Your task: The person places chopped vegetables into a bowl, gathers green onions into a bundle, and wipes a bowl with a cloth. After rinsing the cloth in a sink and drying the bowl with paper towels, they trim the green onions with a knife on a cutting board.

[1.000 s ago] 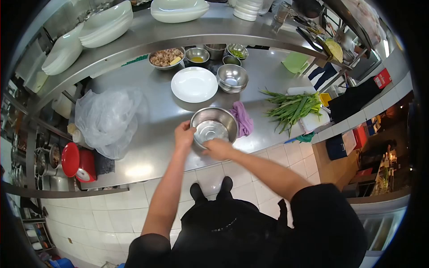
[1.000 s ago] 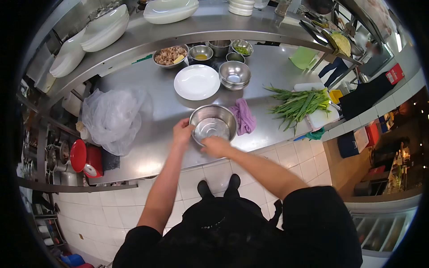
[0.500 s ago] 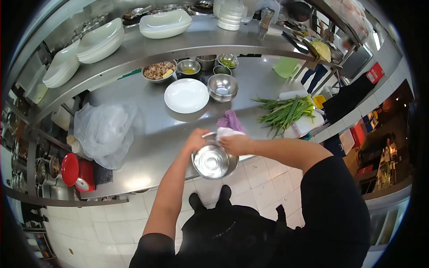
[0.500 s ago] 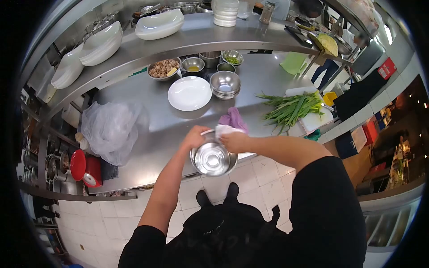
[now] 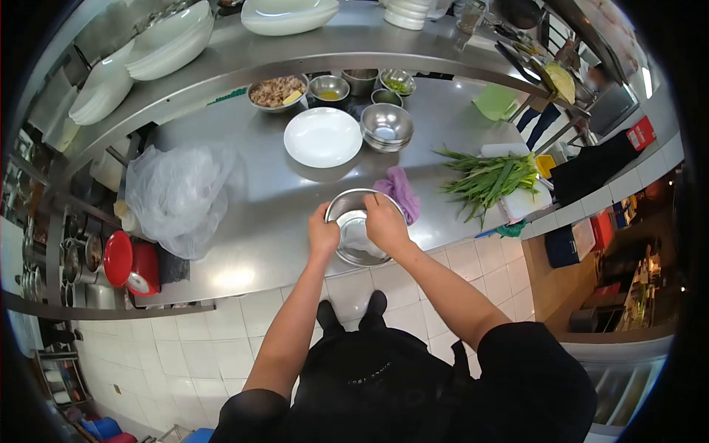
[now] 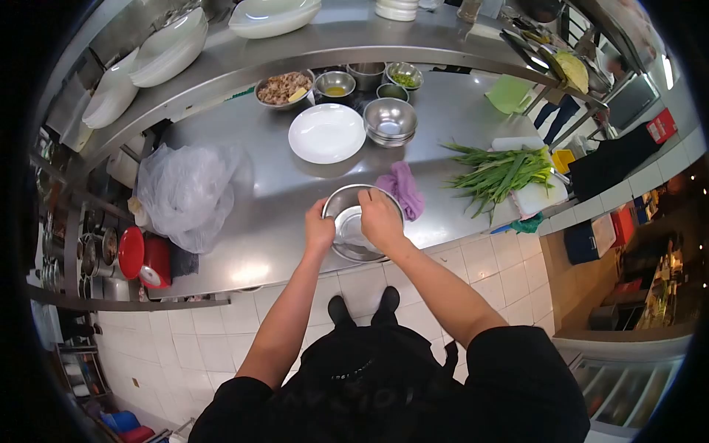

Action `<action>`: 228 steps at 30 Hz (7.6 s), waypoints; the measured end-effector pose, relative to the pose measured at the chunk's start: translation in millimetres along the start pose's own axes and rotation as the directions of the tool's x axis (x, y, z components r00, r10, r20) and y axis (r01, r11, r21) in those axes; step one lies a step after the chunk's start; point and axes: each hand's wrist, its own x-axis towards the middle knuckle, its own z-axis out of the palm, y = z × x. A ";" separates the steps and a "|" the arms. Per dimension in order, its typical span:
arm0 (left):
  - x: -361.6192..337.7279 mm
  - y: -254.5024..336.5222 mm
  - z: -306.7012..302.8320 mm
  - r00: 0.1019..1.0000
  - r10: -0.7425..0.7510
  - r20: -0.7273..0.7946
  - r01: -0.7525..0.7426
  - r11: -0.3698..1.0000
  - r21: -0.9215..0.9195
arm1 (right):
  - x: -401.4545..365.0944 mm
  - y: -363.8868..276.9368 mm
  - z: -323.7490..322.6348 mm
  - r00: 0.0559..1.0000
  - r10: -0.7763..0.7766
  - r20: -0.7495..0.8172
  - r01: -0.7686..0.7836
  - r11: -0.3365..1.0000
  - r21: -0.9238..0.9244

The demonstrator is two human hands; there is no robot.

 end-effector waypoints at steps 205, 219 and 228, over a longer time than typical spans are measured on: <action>-758.0 -222.5 -908.4 -0.160 -0.727 -0.668 -0.109 0.686 -0.720 | -81.0 -1071.9 514.0 -0.254 -0.741 0.622 -0.739 0.564 0.369; -608.9 -314.8 -1358.7 -0.046 -0.801 -0.596 -0.050 0.598 -0.800 | 107.4 -1361.0 688.1 0.219 -0.694 0.686 -0.757 0.323 0.568; -341.7 -188.5 -1888.4 0.612 -0.608 -0.506 -0.035 0.618 -0.785 | 283.5 -1442.0 777.2 0.557 -0.461 0.691 -0.712 0.163 0.683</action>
